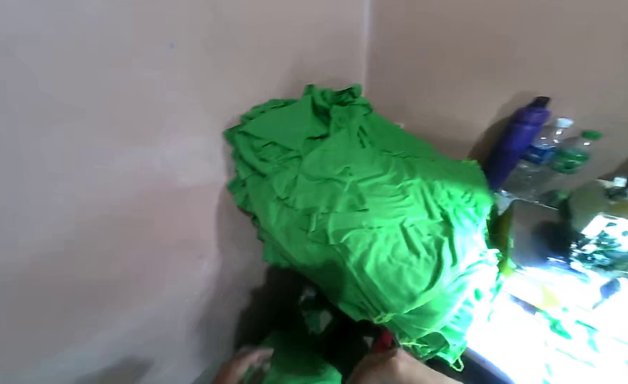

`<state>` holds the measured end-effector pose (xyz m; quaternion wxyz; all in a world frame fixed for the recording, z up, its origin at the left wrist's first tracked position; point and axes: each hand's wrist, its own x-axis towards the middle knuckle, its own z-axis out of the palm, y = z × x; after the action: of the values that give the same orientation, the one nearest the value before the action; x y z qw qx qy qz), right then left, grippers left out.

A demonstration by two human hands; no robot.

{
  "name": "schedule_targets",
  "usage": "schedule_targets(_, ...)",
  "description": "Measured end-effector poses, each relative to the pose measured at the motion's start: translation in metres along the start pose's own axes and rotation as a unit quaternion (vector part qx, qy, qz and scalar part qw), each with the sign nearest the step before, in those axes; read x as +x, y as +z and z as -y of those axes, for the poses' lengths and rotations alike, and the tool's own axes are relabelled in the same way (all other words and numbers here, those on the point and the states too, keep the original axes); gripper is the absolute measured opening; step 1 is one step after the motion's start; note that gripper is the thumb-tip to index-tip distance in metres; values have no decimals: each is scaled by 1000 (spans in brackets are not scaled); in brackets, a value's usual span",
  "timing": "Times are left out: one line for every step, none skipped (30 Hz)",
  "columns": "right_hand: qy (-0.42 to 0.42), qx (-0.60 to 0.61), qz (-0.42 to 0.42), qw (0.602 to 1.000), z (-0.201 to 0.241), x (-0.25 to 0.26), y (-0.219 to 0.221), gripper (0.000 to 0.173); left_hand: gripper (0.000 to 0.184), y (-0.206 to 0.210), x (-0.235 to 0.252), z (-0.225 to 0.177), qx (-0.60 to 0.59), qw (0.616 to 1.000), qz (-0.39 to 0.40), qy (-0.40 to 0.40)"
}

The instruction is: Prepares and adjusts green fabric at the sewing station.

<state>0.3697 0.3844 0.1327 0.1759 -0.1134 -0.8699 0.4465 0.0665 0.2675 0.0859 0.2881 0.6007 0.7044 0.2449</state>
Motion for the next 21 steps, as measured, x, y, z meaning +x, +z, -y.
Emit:
schedule_targets(-47, 18, -47, 998, 9, -7, -22, 17, 28, -5, 30, -31, -12, 994, -61, 87)
schedule_targets(-77, 25, -93, 992, 13, -14, -45, 17, 24, -6, 62, -62, -19, 978, -120, 168)
schedule_targets(-84, 23, -144, 986, 15, -22, -69, 20, 23, -4, 94, -92, -26, 956, -168, 238)
schedule_targets(-76, 16, -201, 977, 13, -28, -92, 24, 22, 0, 124, -124, -38, 936, -193, 292)
schedule_targets(-59, 13, -268, 962, 9, -32, -113, 24, 22, 4, 150, -157, -41, 924, -205, 320)
schedule_targets(-29, 21, -346, 938, 5, -32, -131, 22, 20, 11, 173, -190, -41, 921, -208, 327)
schedule_targets(10, 38, -427, 903, 0, -28, -146, 21, 19, 20, 195, -220, -44, 926, -198, 320)
schedule_targets(52, 59, -494, 866, -6, -23, -161, 19, 18, 30, 216, -247, -46, 933, -179, 310)
schedule_targets(90, 77, -540, 833, -14, -17, -175, 17, 18, 41, 237, -270, -40, 938, -161, 305)
schedule_targets(122, 85, -565, 812, -24, -13, -187, 15, 19, 53, 258, -289, -31, 942, -142, 302)
schedule_targets(146, 87, -576, 799, -36, -9, -197, 14, 22, 64, 275, -304, -12, 950, -117, 290)
schedule_targets(167, 80, -578, 795, -49, -6, -205, 15, 26, 74, 291, -316, 22, 960, -87, 267)
schedule_targets(184, 62, -571, 797, -64, -4, -210, 18, 32, 84, 304, -325, 65, 967, -57, 239)
schedule_targets(205, 35, -554, 806, -79, -3, -213, 20, 37, 94, 316, -330, 118, 970, -35, 212)
schedule_targets(231, 4, -528, 817, -91, -4, -213, 23, 38, 103, 323, -334, 158, 969, -24, 186)
schedule_targets(254, -22, -500, 828, -99, -5, -212, 26, 36, 109, 328, -336, 182, 968, -28, 168)
schedule_targets(263, -44, -486, 832, -103, -5, -210, 26, 33, 111, 332, -338, 190, 968, -42, 157)
schedule_targets(265, -59, -481, 834, -103, -5, -209, 26, 31, 111, 336, -338, 187, 968, -69, 152)
schedule_targets(264, -75, -477, 835, -103, -3, -208, 26, 31, 106, 340, -337, 179, 968, -94, 148)
schedule_targets(262, -87, -475, 836, -102, -2, -207, 26, 32, 98, 344, -338, 173, 967, -115, 149)
schedule_targets(266, -95, -472, 835, -100, 0, -207, 26, 34, 87, 345, -341, 175, 965, -122, 155)
